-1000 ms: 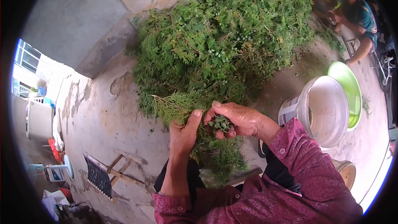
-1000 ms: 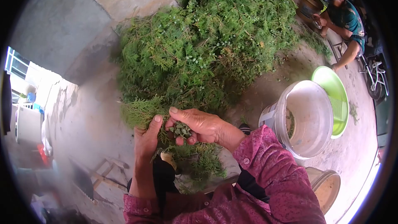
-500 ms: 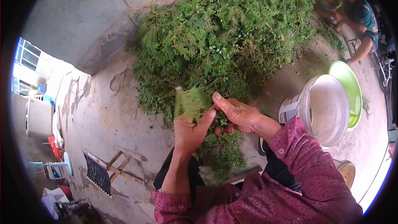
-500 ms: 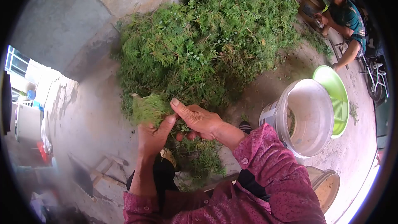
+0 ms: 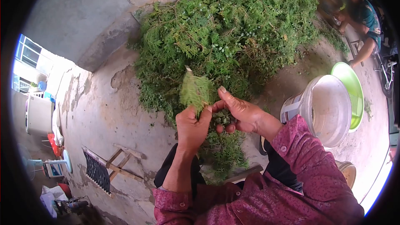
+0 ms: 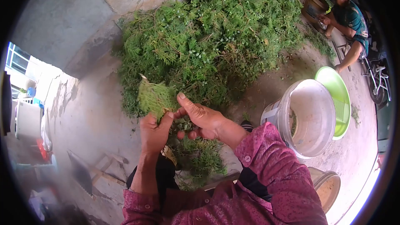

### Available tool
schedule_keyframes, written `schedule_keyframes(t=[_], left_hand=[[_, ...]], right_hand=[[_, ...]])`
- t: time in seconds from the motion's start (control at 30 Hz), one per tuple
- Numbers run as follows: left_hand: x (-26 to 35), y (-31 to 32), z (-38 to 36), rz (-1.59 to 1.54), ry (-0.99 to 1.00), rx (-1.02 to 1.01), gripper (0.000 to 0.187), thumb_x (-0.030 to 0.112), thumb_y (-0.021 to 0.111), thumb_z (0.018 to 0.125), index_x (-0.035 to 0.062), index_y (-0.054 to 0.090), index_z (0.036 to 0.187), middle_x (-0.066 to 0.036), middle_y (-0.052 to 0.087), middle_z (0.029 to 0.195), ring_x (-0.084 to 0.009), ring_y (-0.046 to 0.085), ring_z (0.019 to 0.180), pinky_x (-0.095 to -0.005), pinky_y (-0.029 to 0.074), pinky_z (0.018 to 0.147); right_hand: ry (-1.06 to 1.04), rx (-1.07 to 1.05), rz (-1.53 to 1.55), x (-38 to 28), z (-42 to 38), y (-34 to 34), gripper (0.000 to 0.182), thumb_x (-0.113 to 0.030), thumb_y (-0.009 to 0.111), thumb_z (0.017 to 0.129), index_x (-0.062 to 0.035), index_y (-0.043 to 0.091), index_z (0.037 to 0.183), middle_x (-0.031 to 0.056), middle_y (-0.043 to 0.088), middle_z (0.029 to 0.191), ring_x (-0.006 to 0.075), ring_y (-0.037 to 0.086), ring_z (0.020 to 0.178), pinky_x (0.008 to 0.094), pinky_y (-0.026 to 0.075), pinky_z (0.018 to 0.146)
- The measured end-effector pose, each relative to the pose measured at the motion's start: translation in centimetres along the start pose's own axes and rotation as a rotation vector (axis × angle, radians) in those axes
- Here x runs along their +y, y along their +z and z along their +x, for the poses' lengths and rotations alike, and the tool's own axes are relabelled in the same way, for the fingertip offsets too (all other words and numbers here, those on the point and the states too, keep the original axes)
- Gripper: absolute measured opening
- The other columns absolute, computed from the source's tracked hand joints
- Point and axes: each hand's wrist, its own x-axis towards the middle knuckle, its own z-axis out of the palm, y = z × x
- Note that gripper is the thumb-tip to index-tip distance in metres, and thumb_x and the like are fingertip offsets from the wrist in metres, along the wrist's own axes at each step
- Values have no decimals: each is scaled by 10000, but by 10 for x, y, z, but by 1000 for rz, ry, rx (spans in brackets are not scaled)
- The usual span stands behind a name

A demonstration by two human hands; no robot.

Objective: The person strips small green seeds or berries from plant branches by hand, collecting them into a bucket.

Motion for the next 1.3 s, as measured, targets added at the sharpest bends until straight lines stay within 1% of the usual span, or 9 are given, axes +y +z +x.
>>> schedule_keyframes(t=[0.13, 0.2, 0.37, 0.5, 0.7, 0.8, 0.87, 0.97, 1.3], left_hand=[[16, -5, -1, -213, -134, 3, 75, 56, 563, 834, 8, 598, 880, 24, 590, 782, -51, 514, 696, -218, 426, 589], [29, -2, -1, -211, -105, -46, 109, 98, 600, 825, -7, 574, 808, 6, 588, 668, -47, 512, 519, -205, 409, 463], [24, -2, -2, -35, -117, -195, 202, 123, 631, 806, 2, 511, 699, -29, 543, 567, -83, 551, 477, -218, 411, 418], [19, 0, -2, 45, -52, -229, 279, 89, 624, 803, 17, 417, 630, -13, 516, 570, -63, 554, 479, -205, 385, 394], [21, -1, -2, -162, -142, -124, 86, 46, 592, 809, -7, 548, 758, -9, 584, 655, -66, 558, 537, -210, 428, 465], [13, -4, -2, -227, -104, -84, 47, 27, 575, 817, -4, 584, 850, 16, 594, 736, -35, 516, 638, -194, 423, 546], [12, -3, -2, -259, -85, -64, 86, 17, 566, 821, -3, 603, 897, 29, 598, 776, -20, 495, 689, -186, 421, 586], [12, -2, -2, -315, -82, -28, 77, 16, 566, 821, 5, 602, 888, 29, 596, 787, -23, 493, 701, -189, 417, 623], [16, -5, -4, -498, -219, -43, 96, 1, 567, 803, 14, 615, 885, 27, 599, 822, -40, 510, 715, -187, 417, 656]], right_hand=[[-16, 53, 41, 1, -1, 3, 781, -740, 362, 745, -29, 511, 1031, 62, 504, 878, 179, 530, 630, 247, 351, 461], [-29, 72, 44, 1, -1, 5, 781, -737, 363, 748, -24, 505, 1033, 63, 498, 881, 176, 525, 646, 247, 350, 464], [-67, -95, -101, 13, 12, -7, 776, -775, 338, 720, -82, 493, 1034, 48, 495, 901, 156, 489, 639, 263, 356, 487], [-54, -2, -53, 12, 7, 0, 769, -781, 315, 721, -102, 496, 1033, 40, 506, 901, 156, 491, 648, 274, 360, 498], [-54, -50, 102, 6, 6, -1, 695, -718, 404, 750, -91, 496, 1034, 38, 519, 921, 153, 516, 637, 264, 369, 492], [-6, -18, 219, 7, 9, -3, 507, -592, 477, 807, -110, 538, 952, 25, 548, 831, 152, 530, 641, 239, 352, 470], [-68, -91, 188, 5, 7, 0, 265, -358, 564, 849, -98, 541, 891, 18, 544, 802, 133, 531, 595, 193, 350, 420], [-73, -106, 347, 10, 12, -6, 118, -178, 577, 847, -69, 539, 872, 18, 534, 803, 127, 552, 616, 202, 387, 438], [-108, -77, 378, 14, 18, -14, 83, -47, 564, 771, -67, 531, 844, 46, 536, 785, 125, 529, 583, 208, 365, 409]])
